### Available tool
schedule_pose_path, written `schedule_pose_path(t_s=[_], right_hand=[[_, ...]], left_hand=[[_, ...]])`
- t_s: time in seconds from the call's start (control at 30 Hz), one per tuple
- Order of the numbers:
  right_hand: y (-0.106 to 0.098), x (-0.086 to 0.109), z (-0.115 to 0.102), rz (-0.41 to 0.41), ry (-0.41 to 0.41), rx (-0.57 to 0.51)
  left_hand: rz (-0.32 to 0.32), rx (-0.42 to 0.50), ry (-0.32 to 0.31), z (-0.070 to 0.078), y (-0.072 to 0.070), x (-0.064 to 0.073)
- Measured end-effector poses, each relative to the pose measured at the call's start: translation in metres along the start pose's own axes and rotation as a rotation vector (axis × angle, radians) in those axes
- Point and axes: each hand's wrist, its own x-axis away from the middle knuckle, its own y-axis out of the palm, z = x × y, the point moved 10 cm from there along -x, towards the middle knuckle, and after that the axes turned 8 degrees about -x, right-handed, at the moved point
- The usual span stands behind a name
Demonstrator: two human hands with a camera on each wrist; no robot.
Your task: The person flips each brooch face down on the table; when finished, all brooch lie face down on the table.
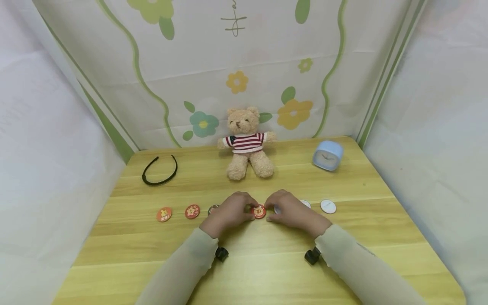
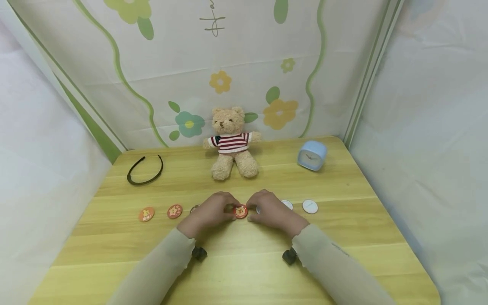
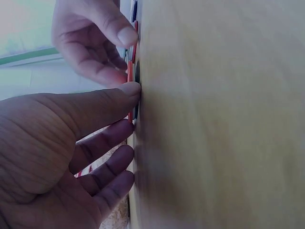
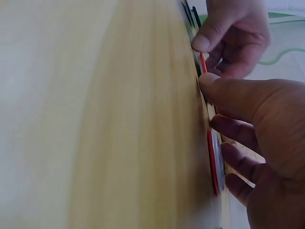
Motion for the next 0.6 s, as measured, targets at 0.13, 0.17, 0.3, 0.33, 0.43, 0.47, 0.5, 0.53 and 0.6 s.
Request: schedule_pose_path(t_s=[0.13,0.17,0.3,0.33,0.43,0.47,0.5,0.53,0.6], right_hand=[[0.005,-0.006,-0.011,0.007,-0.046,0.01],[0.005,-0.007,-0.012,0.012,-0.054,0.017],[0.005,-0.009,-0.015,0.026,-0.061,0.054],[0.005,-0.009,-0.015,0.027,-0.062,0.068],[0.005,-0.009,-0.016,0.03,-0.071,0.09],[0.004,-0.009,-0.017,0.034,-0.076,0.092],[0.004,-0.008,-0.017,0.036,-0.076,0.087],[0.003,-0.008,-0.018,0.039,-0.074,0.077],[0.001,-0.007,-0.019,0.05,-0.075,0.049]], left_hand=[[0.019,-0.011,-0.001,0.002,-0.003,0.001],[0.025,-0.014,0.0,0.003,-0.003,0.001],[0.03,-0.02,-0.002,0.004,-0.005,0.002],[0.027,-0.02,-0.004,0.004,-0.005,0.002],[0.014,-0.032,-0.003,0.003,-0.004,0.002],[0.008,-0.033,-0.002,0.003,-0.004,0.003],[0.004,-0.032,0.002,0.003,-0.004,0.003],[0.0,-0.029,0.005,0.003,-0.003,0.003],[-0.004,-0.019,0.012,0.002,-0.003,0.004]])
